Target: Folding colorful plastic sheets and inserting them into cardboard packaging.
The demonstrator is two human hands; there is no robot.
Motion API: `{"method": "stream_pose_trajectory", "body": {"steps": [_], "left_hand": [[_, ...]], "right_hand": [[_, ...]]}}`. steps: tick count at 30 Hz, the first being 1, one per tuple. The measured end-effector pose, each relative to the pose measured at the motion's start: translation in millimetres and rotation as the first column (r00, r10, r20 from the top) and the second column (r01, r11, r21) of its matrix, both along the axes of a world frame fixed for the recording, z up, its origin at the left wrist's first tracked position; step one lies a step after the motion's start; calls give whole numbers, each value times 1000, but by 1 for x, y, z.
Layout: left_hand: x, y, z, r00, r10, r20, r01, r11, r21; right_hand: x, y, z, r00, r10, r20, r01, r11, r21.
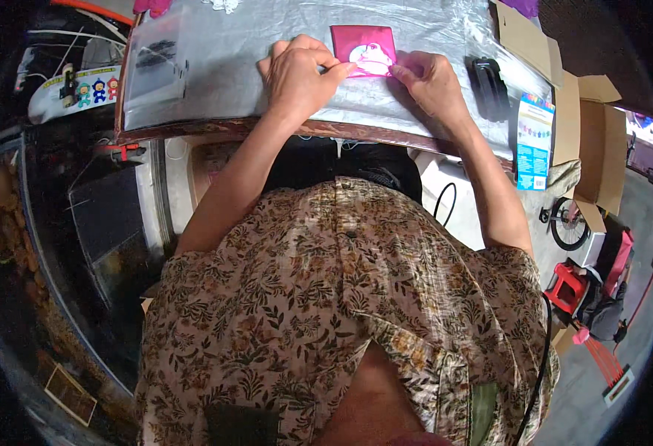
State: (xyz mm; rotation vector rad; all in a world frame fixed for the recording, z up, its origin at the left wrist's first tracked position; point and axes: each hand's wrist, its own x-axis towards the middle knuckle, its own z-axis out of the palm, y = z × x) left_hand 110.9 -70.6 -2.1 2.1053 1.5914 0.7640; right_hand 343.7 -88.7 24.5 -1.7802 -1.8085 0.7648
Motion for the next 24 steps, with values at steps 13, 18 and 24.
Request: {"method": "stream_pose_trajectory", "body": {"steps": [13, 18, 24], "left_hand": [[5, 15, 13, 997, -32, -70, 18, 983, -185], [8, 14, 16, 993, -37, -110, 14, 979, -203], [-1, 15, 14, 995, -72, -76, 61, 989, -131]], "right_hand": [[-10, -15, 12, 988, -130, 89, 117, 983, 139], [-19, -32, 0, 958, 225, 176, -285, 722, 631], [-15, -29, -8, 934, 267, 238, -351, 811, 468]]}}
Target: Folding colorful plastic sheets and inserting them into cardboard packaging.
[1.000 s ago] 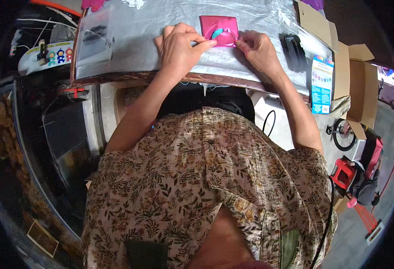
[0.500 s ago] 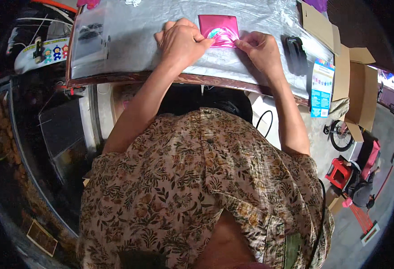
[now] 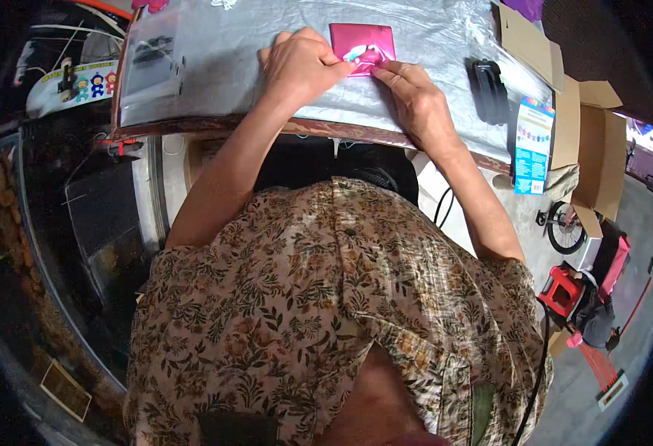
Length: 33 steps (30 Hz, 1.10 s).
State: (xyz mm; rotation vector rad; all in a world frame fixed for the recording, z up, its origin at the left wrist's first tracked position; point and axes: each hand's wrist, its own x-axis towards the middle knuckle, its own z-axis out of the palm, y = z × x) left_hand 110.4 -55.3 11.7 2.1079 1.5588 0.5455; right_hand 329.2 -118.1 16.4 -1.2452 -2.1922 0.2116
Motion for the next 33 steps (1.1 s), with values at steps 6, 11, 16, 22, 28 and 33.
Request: {"method": "stream_pose_trajectory", "body": {"steps": [6, 11, 16, 22, 28, 33], "left_hand": [[-13, 0, -17, 992, -25, 127, 23, 1000, 22], [-16, 8, -17, 982, -26, 187, 27, 1000, -2], [-24, 3, 1, 916, -165, 365, 189, 982, -30], [-20, -1, 25, 833, -471, -290, 546, 612, 573], [0, -5, 30, 650, -350, -674, 694, 635, 340], [-11, 11, 23, 735, -485, -473, 677, 551, 487]], "right_hand": [[0, 0, 1, 1000, -9, -8, 9, 999, -52], [-1, 1, 3, 1000, -1, -28, 0, 999, -38], [2, 4, 0, 998, 15, -54, -17, 999, -37], [6, 8, 1, 995, 38, -88, -42, 998, -45], [4, 9, 7, 997, 45, -56, -49, 996, -75], [7, 9, 10, 993, 44, -109, -50, 997, -51]]}}
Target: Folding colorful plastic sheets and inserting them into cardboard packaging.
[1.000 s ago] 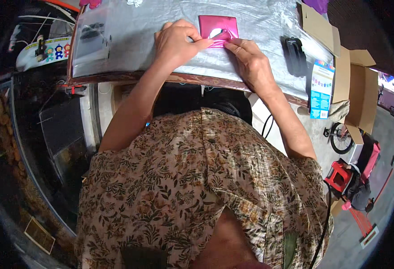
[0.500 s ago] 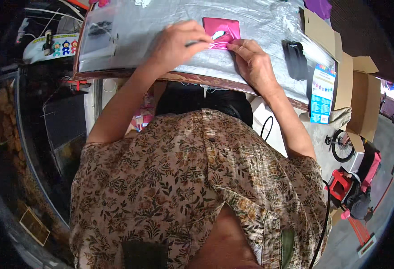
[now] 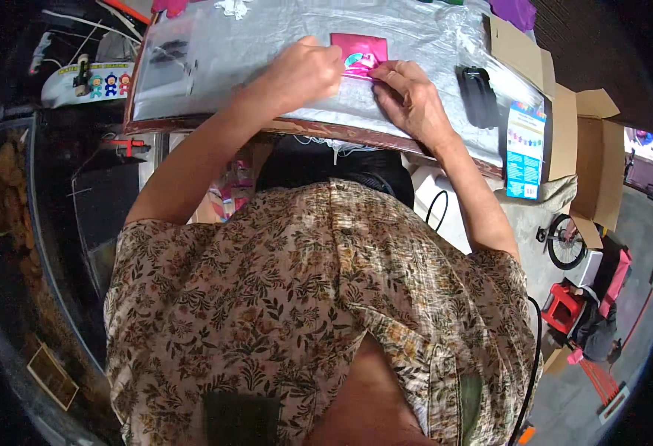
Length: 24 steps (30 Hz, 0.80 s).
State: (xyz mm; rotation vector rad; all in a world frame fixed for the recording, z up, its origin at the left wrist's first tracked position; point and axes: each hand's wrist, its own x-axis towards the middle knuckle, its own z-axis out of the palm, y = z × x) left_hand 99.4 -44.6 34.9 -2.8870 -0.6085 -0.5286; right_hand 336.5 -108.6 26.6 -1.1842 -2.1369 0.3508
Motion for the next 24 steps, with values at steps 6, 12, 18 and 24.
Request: {"method": "stream_pose_trajectory", "body": {"steps": [6, 12, 18, 24], "left_hand": [[-14, 2, 19, 935, 194, 298, 34, 785, -618], [-19, 7, 15, 801, 466, 377, 276, 271, -922], [22, -18, -9, 347, 756, 555, 561, 307, -769], [43, -30, -7, 319, 821, 473, 612, 203, -765]], "right_hand": [[10, 4, 10, 991, -55, -121, 56, 998, 5], [-11, 1, 26, 685, -442, -579, 63, 828, -558], [-17, 5, 19, 560, -441, -701, 33, 858, -513], [-29, -1, 22, 490, -504, -712, 86, 840, -536]]}}
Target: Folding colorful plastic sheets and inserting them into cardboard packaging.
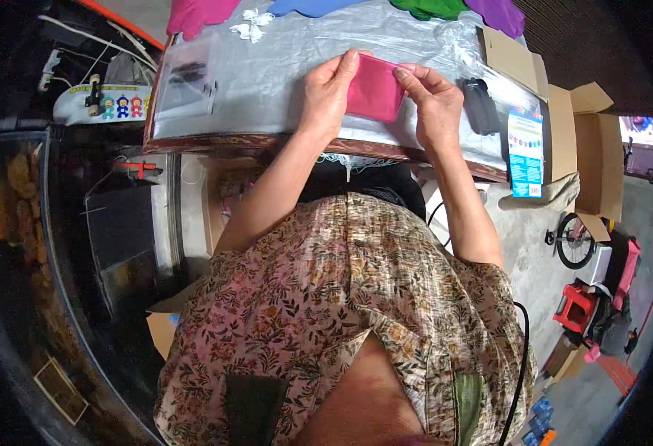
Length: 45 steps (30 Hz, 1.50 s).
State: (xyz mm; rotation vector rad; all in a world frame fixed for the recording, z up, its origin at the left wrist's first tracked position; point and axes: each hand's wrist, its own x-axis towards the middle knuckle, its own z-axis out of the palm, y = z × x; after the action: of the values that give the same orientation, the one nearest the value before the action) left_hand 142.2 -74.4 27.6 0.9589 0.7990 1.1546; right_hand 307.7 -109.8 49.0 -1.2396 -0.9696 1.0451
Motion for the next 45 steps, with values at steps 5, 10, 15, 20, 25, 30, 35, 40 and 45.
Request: {"method": "stream_pose_trajectory", "body": {"steps": [5, 10, 15, 20, 25, 30, 35, 40, 45], "left_hand": [[20, -9, -17, 991, 113, 75, -117, 992, 47], [25, -11, -23, 948, 273, -163, -234, 946, 224], [26, -22, -9, 760, 435, -482, -235, 876, 421], [25, -23, -5, 721, 529, -447, -246, 799, 549], [24, -18, -9, 798, 465, -384, -250, 834, 492], [24, -22, -13, 843, 428, -325, -267, 858, 438], [30, -25, -8, 815, 508, -279, -349, 815, 463], [30, -23, -2, 798, 563, -216, -387, 753, 533], [24, -26, 4, 919, 302, -255, -207, 917, 342]], "right_hand": [[-20, -2, -14, 992, -123, -2, 123, 991, 58], [-27, -7, -12, 938, -200, 282, 142, 967, 213], [-21, -8, -12, 880, -165, 446, 90, 979, 184], [-18, -5, -8, 890, -65, 451, 11, 993, 119], [-14, -1, -15, 937, -7, 350, -34, 993, 111], [-26, -4, -12, 912, -136, 387, 30, 963, 266], [-27, -7, -13, 901, -157, 405, 79, 976, 203], [-26, -7, -18, 893, -180, 413, 96, 971, 217], [-25, -8, -15, 897, -182, 402, 102, 972, 212]]}}
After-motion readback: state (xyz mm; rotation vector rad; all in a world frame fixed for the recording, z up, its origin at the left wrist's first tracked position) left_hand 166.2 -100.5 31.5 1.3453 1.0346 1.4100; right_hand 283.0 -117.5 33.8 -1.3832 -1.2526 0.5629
